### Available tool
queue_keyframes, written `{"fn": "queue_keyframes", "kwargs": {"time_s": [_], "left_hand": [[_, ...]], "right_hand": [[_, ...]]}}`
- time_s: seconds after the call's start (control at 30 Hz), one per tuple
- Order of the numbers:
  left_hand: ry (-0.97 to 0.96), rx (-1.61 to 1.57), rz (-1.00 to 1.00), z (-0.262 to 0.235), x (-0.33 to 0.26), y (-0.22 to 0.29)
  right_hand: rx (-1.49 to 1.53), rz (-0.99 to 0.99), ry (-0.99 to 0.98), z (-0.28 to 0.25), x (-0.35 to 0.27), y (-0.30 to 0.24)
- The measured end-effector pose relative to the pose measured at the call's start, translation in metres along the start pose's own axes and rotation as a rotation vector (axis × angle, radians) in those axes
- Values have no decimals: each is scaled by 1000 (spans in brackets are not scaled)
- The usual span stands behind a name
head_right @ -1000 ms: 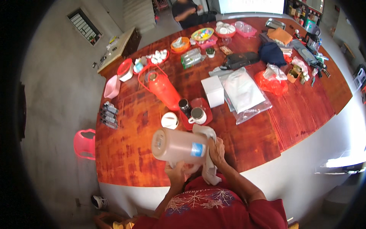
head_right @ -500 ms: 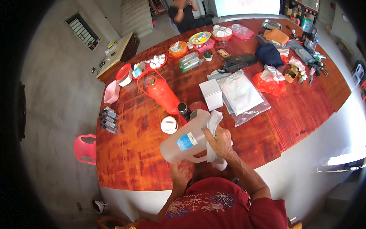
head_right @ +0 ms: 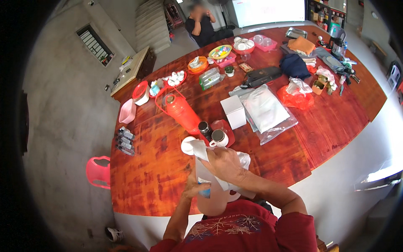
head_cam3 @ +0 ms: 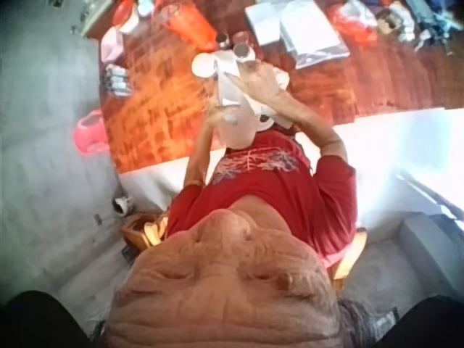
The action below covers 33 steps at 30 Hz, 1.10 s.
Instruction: The person wipes several items on a cluttered table using a white cloth. They handle a small box, a mug, a thermos, and a pitcher, wiping each one individually and placing them back on the table.
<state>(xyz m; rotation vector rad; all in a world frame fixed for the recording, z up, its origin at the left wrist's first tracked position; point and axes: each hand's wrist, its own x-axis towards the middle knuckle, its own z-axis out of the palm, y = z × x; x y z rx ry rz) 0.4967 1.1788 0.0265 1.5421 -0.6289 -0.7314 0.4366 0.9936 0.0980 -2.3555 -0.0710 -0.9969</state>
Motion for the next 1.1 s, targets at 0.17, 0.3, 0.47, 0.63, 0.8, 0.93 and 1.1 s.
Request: {"fn": "queue_keyframes", "kwargs": {"time_s": [0.17,0.3,0.47,0.63,0.8,0.93,1.1], "left_hand": [[163,-329,-303,19,-8,4],[292,124,-56,19,-8,-12],[209,54,50,-18,-30,-101],[255,-313,-61,6,-27,-38],[279,-375,22,23,-26,-1],[211,-417,46,22,-28,-5],[315,-475,-14,12,-28,-22]], "right_hand": [[-365,-190,-117,10,-22,-18],[-232,-174,-108,22,-44,-26],[-245,-203,-323,12,-71,-37],[-122,279,-183,-10,-44,9],[-92,325,-175,-6,-15,8],[351,577,-349,3,-8,62],[635,529,-132,21,-44,42]]}}
